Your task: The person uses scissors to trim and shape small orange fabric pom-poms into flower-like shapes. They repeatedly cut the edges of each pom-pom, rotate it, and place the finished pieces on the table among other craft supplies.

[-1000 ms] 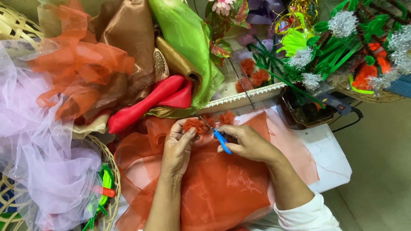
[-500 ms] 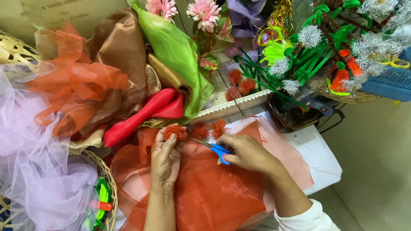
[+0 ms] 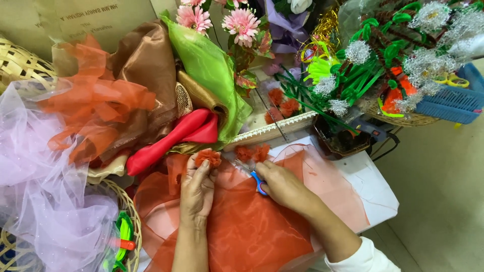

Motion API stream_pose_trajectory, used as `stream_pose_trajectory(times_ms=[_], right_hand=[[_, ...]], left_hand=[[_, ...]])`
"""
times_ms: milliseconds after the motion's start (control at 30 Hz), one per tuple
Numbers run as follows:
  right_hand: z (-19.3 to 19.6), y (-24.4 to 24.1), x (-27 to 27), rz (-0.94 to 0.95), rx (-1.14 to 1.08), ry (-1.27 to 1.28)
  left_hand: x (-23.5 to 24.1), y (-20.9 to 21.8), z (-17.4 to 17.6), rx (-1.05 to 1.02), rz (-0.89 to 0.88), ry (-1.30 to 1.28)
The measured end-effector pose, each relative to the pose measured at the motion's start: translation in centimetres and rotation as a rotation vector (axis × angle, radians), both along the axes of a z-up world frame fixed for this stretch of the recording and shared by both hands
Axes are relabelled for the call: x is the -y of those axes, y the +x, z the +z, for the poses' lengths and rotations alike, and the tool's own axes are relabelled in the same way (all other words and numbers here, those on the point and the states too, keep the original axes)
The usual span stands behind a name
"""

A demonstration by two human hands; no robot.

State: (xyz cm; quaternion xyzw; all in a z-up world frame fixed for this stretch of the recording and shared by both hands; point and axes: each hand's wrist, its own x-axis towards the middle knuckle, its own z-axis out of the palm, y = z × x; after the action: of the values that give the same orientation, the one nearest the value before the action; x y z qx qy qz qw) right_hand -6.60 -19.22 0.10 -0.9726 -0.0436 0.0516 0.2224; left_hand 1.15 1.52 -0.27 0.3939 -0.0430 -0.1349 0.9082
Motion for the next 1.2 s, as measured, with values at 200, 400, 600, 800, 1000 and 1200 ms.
stream_pose_trajectory(times_ms=[200, 400, 600, 800, 1000, 1200], right_hand=[[4.1, -0.9, 0.0, 0.083, -0.013, 0.188], [4.6, -2.8, 5.0, -0.400, 0.729, 0.582], [7.3, -2.5, 7.6, -0.620, 1.180, 0.849], [9.5, -1.5, 11.4, -0.551, 1.051, 0.592], [11.2, 0.1, 18.0, -0.715, 0.740, -0.217], [13.0, 2.7, 21.4, -0.902, 0.403, -0.399]], left_hand=[[0.0, 0.1, -0.1, 0.000, 0.003, -0.002], [0.0, 0.0, 0.1, 0.007, 0.007, 0.004], [0.0, -0.1, 0.3, 0.024, 0.006, 0.007], [0.2, -0.1, 0.2, 0.022, -0.010, 0.005], [0.3, -0.1, -0.3, -0.016, -0.006, -0.102], [0.4, 0.0, -0.4, -0.068, -0.007, -0.104]])
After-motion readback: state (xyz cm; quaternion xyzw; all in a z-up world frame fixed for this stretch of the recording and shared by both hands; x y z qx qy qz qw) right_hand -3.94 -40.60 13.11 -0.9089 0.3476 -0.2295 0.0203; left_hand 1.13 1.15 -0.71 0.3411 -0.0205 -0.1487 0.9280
